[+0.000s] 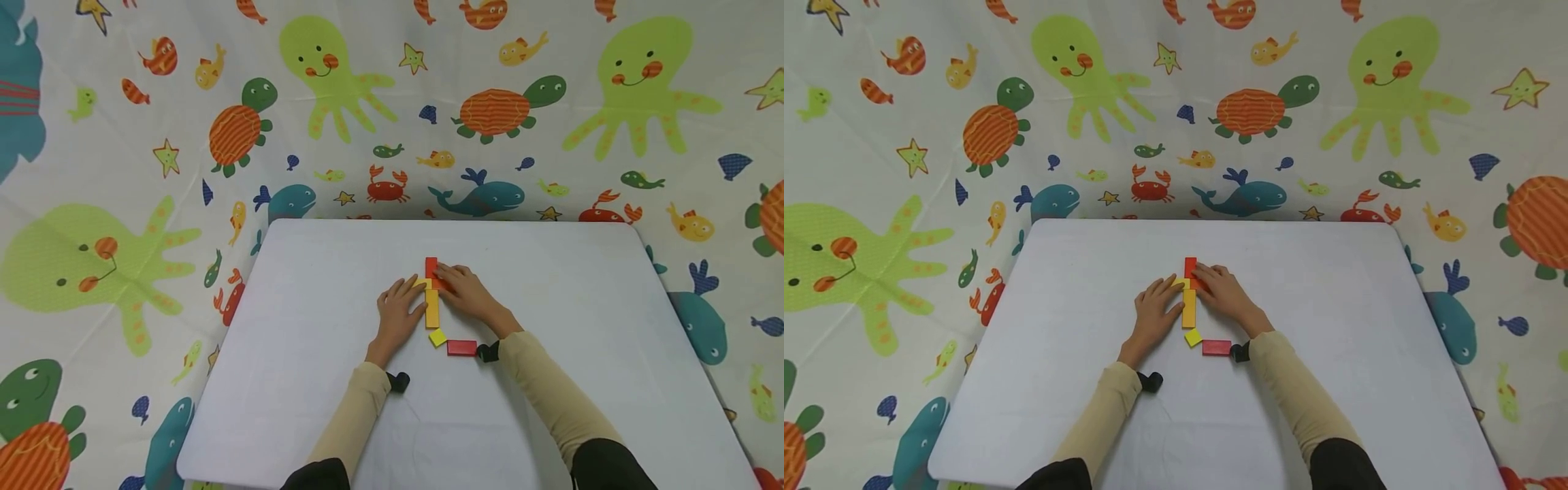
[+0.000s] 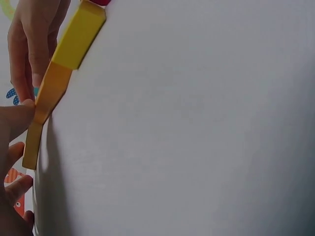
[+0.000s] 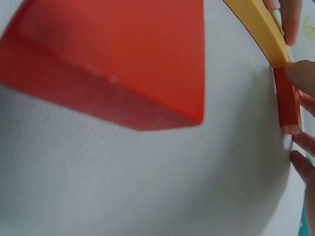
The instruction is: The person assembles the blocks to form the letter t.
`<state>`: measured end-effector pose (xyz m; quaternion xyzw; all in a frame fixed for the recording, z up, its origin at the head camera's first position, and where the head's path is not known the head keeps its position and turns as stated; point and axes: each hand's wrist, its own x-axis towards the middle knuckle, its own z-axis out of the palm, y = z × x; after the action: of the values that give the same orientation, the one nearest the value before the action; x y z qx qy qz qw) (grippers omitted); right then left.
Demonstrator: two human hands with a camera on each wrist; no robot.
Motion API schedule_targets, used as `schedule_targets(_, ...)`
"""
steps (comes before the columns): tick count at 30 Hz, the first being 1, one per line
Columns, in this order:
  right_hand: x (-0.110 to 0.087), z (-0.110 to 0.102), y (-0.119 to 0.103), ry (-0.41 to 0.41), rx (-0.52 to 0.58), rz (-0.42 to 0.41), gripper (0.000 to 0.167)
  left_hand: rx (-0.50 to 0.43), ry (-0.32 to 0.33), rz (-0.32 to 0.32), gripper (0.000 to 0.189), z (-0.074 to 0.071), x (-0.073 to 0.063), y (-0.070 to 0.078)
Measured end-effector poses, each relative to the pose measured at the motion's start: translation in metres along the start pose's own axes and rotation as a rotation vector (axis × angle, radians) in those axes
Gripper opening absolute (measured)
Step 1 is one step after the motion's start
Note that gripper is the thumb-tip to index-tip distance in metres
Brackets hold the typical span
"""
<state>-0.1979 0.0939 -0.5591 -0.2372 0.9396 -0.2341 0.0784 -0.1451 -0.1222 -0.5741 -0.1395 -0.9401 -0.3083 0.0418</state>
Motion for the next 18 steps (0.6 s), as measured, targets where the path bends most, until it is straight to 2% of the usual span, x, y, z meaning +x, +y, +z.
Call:
schedule_targets(9,-0.008,-0.005,0.002,-0.006,0.037,0.037,0.064,0.008,-0.038,0.007,0.048,-0.006,0.003,-0.008)
schedule_targets(14,-0.030,-0.014,0.004,-0.002,0.020,0.047,0.062,0.020,-0.048,0.007,0.046,-0.019,-0.005,-0.013)
schedule_targets(18,-0.054,-0.025,0.003,0.019,0.026,0.055,0.062,0.063,-0.045,-0.001,0.046,-0.036,-0.018,-0.022)
